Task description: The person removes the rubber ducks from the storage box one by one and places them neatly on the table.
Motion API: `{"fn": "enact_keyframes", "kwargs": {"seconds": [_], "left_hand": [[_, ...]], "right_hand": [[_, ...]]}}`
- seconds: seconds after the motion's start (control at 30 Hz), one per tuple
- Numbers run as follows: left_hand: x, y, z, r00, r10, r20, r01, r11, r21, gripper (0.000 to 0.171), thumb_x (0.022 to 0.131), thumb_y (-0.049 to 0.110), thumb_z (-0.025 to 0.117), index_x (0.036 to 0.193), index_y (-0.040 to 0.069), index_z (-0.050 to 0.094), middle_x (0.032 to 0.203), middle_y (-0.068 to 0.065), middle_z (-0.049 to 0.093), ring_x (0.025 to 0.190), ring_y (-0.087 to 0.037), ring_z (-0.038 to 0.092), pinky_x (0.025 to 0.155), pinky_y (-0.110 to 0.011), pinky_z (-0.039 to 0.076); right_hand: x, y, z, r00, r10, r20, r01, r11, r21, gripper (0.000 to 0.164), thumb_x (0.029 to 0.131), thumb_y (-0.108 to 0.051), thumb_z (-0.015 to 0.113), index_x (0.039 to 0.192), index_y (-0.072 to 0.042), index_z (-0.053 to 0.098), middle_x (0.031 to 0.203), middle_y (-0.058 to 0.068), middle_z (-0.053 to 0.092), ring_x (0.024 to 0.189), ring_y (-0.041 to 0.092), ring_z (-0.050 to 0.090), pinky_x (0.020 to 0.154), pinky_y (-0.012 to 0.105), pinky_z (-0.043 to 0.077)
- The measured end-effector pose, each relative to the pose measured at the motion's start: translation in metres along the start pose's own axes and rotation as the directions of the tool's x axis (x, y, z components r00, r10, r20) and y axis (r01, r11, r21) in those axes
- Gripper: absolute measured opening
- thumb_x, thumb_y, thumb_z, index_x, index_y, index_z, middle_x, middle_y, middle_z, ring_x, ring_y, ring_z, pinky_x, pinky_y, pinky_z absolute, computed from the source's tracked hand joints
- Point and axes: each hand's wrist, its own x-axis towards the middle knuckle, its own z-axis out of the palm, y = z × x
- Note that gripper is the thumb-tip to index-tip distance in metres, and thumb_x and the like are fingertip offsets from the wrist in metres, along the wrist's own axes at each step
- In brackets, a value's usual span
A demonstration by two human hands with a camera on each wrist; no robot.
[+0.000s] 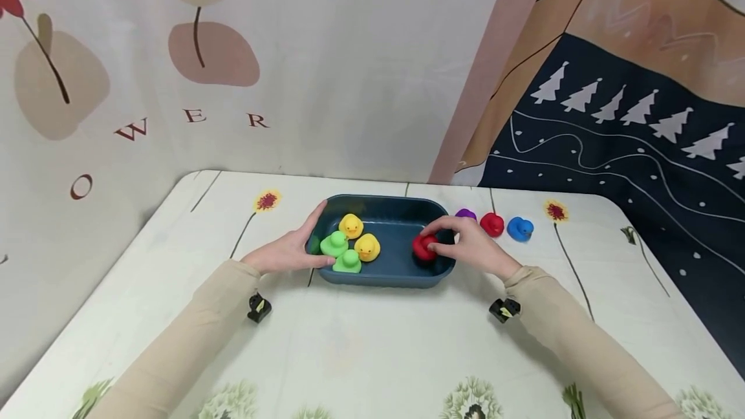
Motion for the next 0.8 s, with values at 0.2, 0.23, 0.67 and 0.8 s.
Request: {"fn": "enact_keyframes", "kwargs": {"seconds": [0.2, 0.23, 0.67, 0.8], "left_hand": [[0.001, 0.000, 0.000, 1.000, -0.007, 0.000, 0.007, 1.000, 0.002, 0.110, 0.084, 0.044, 0.071, 0.154, 0.031, -0.013, 0.152, -0.027, 0.023, 0.132, -0.044, 0.035, 0.104, -0.060, 0.029], [0.001, 0.000, 0.000, 1.000, -0.007, 0.002, 0.007, 1.000, 0.001, 0.110, 0.084, 0.045, 0.071, 0.154, 0.031, -0.013, 0.152, -0.027, 0.023, 0.132, -0.044, 0.035, 0.104, -0.061, 0.029], [0.001, 0.000, 0.001, 1.000, 0.002, -0.001, -0.002, 1.000, 0.003, 0.110, 0.084, 0.045, 0.071, 0.154, 0.029, -0.012, 0.155, -0.025, 0.018, 0.131, -0.045, 0.035, 0.104, -0.061, 0.030], [0.001, 0.000, 0.000, 1.000, 0.006, 0.000, -0.006, 1.000, 0.004, 0.110, 0.084, 0.044, 0.071, 0.154, 0.029, -0.012, 0.154, -0.026, 0.019, 0.131, -0.044, 0.036, 0.104, -0.061, 0.030]], "right_hand": [[-0.002, -0.002, -0.009, 0.998, 0.043, -0.038, -0.042, 0.999, 0.017, 0.025, 0.085, -0.008, 0.074, 0.109, -0.006, 0.072, 0.106, 0.007, 0.069, 0.102, 0.027, 0.058, 0.089, 0.054, 0.044], [-0.003, -0.002, -0.011, 0.998, 0.049, -0.043, -0.048, 0.999, 0.023, 0.026, 0.085, -0.008, 0.074, 0.110, -0.006, 0.072, 0.107, 0.008, 0.068, 0.102, 0.027, 0.057, 0.089, 0.055, 0.044], [-0.006, -0.011, -0.027, 0.996, 0.074, -0.051, -0.068, 0.991, 0.114, 0.027, 0.089, -0.005, 0.068, 0.116, -0.005, 0.068, 0.115, 0.011, 0.064, 0.100, 0.027, 0.060, 0.088, 0.041, 0.051], [-0.010, -0.009, -0.032, 0.994, 0.080, -0.081, -0.069, 0.989, 0.132, 0.028, 0.089, -0.004, 0.068, 0.116, -0.004, 0.067, 0.115, 0.011, 0.063, 0.099, 0.027, 0.059, 0.084, 0.034, 0.052]]}}
